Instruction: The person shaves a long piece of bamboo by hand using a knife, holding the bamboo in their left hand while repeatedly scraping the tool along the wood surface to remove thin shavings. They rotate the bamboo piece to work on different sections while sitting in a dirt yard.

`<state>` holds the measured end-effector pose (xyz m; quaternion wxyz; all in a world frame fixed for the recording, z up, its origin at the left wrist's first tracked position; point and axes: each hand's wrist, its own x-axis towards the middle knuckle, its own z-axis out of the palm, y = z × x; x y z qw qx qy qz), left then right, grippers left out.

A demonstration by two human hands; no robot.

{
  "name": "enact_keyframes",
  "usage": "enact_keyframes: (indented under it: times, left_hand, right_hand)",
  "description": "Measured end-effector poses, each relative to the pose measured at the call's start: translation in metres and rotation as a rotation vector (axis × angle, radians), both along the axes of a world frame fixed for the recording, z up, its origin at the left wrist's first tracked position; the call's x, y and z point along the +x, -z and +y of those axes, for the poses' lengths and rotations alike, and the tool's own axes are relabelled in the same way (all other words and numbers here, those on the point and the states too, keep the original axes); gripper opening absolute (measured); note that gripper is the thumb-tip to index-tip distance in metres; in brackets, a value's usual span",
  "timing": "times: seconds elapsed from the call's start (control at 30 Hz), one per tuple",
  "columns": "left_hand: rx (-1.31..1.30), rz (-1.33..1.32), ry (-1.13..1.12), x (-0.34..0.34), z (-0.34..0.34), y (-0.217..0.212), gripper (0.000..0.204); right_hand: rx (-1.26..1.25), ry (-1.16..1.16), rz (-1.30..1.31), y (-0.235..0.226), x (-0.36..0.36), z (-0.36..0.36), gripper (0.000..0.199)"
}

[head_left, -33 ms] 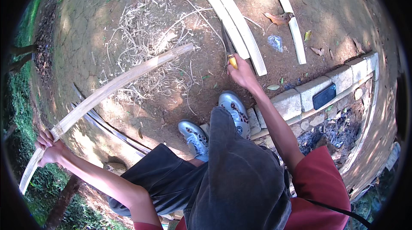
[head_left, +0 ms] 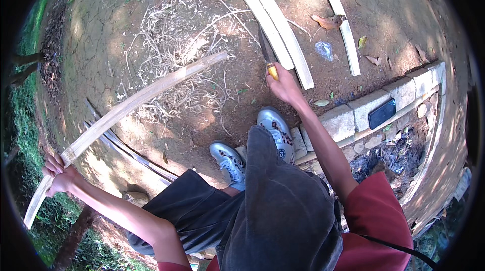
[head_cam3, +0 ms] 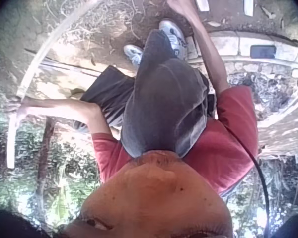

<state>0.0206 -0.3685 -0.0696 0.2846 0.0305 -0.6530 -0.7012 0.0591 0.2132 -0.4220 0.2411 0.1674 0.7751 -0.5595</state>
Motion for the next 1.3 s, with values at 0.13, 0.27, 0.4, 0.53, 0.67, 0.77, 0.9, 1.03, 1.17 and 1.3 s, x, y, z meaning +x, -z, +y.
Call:
enact_keyframes:
  times: [0.13, 0.27, 0.4, 0.53, 0.67, 0.77, 0.9, 1.03, 1.17, 1.3]
  left_hand:
    - [0.049, 0.062, 0.211, 0.004, -0.008, 0.015, 0.089]
    - [0.036, 0.038, 0.196, 0.005, -0.007, 0.014, 0.091]
    - [0.022, 0.018, 0.126, 0.011, -0.007, 0.009, 0.090]
    - [0.071, 0.001, 0.138, 0.008, -0.012, 0.015, 0.092]
    - [0.081, 0.019, 0.147, 0.008, 0.000, 0.006, 0.092]
    - [0.058, 0.024, 0.125, 0.005, 0.015, -0.002, 0.090]
    - [-0.001, 0.015, 0.004, -0.006, 0.035, -0.007, 0.085]
    - [-0.069, -0.055, 0.023, -0.031, 0.055, -0.030, 0.081]
    - [-0.175, -0.041, 0.013, -0.049, 0.076, -0.071, 0.077]
    - [-0.131, -0.077, -0.101, -0.067, 0.119, -0.067, 0.079]
  right_hand:
    - [0.077, -0.082, 0.034, -0.010, -0.018, -0.014, 0.032]
    - [0.061, -0.174, 0.001, -0.028, -0.023, -0.034, 0.040]
    - [0.021, -0.247, 0.017, -0.036, -0.017, -0.057, 0.041]
    - [-0.017, -0.266, 0.037, -0.036, -0.009, -0.076, 0.042]
    - [-0.071, -0.329, 0.089, -0.053, -0.006, -0.093, 0.041]
    - [-0.097, -0.348, 0.128, -0.062, -0.011, -0.103, 0.041]
    - [-0.141, -0.319, 0.033, -0.075, -0.018, -0.106, 0.037]
    - [-0.190, -0.313, 0.089, -0.089, -0.022, -0.102, 0.032]
    - [-0.199, -0.354, 0.115, -0.111, -0.027, -0.105, 0.030]
    - [-0.153, -0.338, 0.116, -0.108, -0.027, -0.108, 0.030]
